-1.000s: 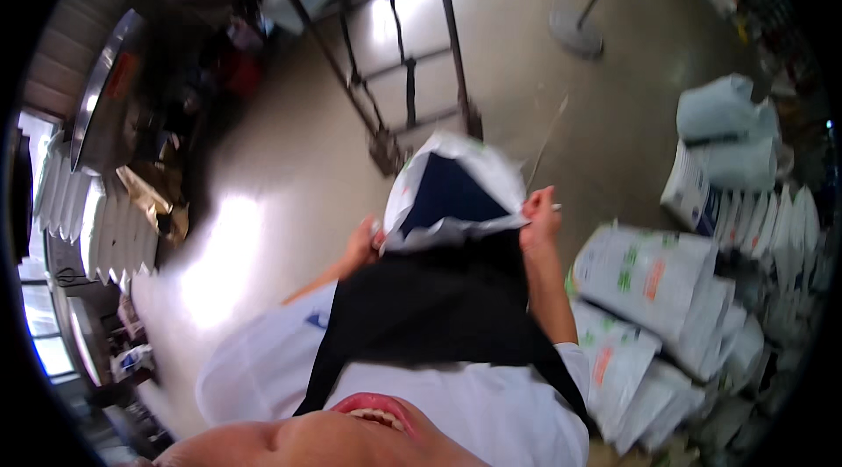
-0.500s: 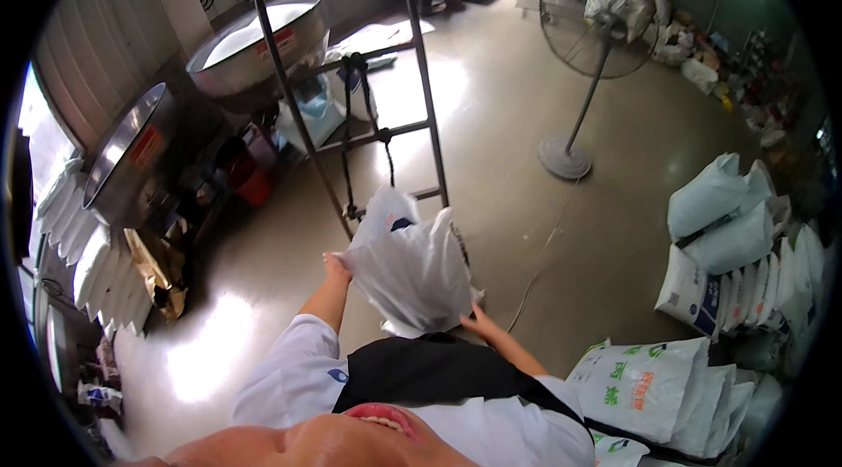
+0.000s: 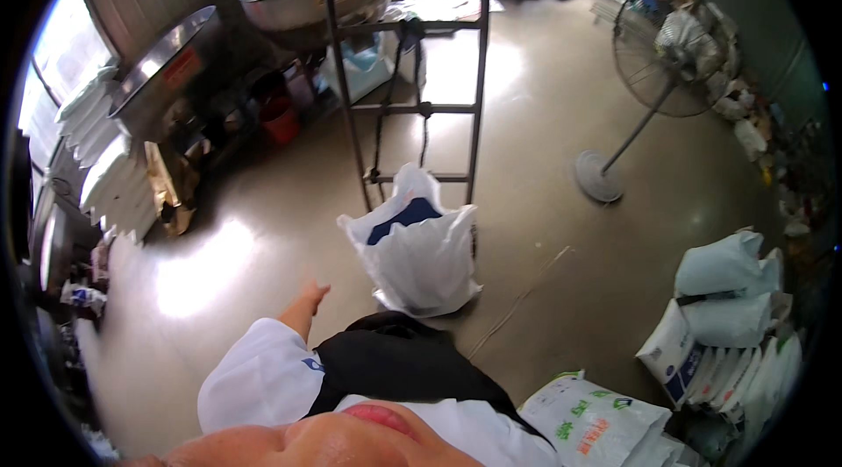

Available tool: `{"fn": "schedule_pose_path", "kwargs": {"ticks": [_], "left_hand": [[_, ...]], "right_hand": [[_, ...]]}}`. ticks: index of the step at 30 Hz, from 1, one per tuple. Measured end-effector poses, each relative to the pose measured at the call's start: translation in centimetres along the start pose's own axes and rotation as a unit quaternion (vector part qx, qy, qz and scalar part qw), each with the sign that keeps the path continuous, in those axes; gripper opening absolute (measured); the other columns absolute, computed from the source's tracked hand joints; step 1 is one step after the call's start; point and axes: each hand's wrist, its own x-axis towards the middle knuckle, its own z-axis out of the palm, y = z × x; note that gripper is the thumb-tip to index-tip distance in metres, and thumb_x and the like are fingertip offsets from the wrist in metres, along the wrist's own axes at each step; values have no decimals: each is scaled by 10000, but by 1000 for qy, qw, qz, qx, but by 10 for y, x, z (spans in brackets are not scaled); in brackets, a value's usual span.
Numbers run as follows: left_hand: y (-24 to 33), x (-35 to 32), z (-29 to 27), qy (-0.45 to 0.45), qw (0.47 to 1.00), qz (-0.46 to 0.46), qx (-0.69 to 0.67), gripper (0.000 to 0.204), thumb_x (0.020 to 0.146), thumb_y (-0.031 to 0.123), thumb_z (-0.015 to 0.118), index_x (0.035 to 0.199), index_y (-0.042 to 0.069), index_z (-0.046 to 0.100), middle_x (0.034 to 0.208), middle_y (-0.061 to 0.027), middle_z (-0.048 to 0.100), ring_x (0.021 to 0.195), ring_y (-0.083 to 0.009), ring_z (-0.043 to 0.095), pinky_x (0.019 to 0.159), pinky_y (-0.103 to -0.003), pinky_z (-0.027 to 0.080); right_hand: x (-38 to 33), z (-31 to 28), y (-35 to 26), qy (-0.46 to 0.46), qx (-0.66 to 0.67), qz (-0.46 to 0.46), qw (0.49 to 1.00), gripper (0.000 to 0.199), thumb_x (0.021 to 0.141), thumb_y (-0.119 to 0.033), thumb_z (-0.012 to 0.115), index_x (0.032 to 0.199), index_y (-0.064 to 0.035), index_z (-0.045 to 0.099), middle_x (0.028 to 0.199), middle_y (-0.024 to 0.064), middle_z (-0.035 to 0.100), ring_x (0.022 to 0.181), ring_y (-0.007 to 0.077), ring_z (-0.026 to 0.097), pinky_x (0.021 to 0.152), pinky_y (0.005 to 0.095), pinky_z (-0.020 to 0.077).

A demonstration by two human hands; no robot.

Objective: The person pushes an empty hand truck through a factory, picks up a bag by hand, loads it onto the hand truck, and pushes it across the room.

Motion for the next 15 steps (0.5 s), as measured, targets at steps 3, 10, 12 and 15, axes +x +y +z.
{"fn": "schedule_pose_path", "kwargs": {"ticks": [3, 10, 12, 15], "left_hand": [[-97, -22, -69, -133, 975, -171, 38, 714, 865, 505, 545, 1434, 184, 257, 1492, -112, 239, 1337, -343, 283, 1035, -558, 256], [-177, -25, -133, -126, 981, -146, -18, 573, 857, 476, 579, 1350, 249, 397, 1285, 2, 478, 1075, -223, 490, 909, -485, 384], [-210, -15, -157, -168, 972, -153, -54, 517, 857, 459, 589, 1307, 248, 447, 1194, 20, 517, 980, -194, 511, 829, -480, 410], [-249, -2, -218, -198, 961, -177, -75, 470, 873, 398, 574, 1297, 232, 458, 1117, 1, 534, 911, -189, 531, 736, -436, 447]], "right_hand": [[19, 26, -21, -61, -13, -8, 998, 738, 826, -505, 578, 1352, -26, 380, 1336, 230, 441, 1235, 361, 428, 1003, 405, 374], [25, 98, -83, -115, -49, 17, 992, 703, 833, -499, 569, 1339, -41, 403, 1322, 231, 453, 1219, 367, 440, 989, 408, 385], [26, 116, -100, -120, -47, 32, 991, 692, 835, -497, 566, 1335, -46, 409, 1318, 231, 456, 1215, 369, 444, 984, 409, 389], [35, 164, -126, -137, -61, 34, 988, 672, 838, -493, 561, 1322, -48, 422, 1305, 232, 464, 1204, 370, 451, 976, 411, 393]]}}
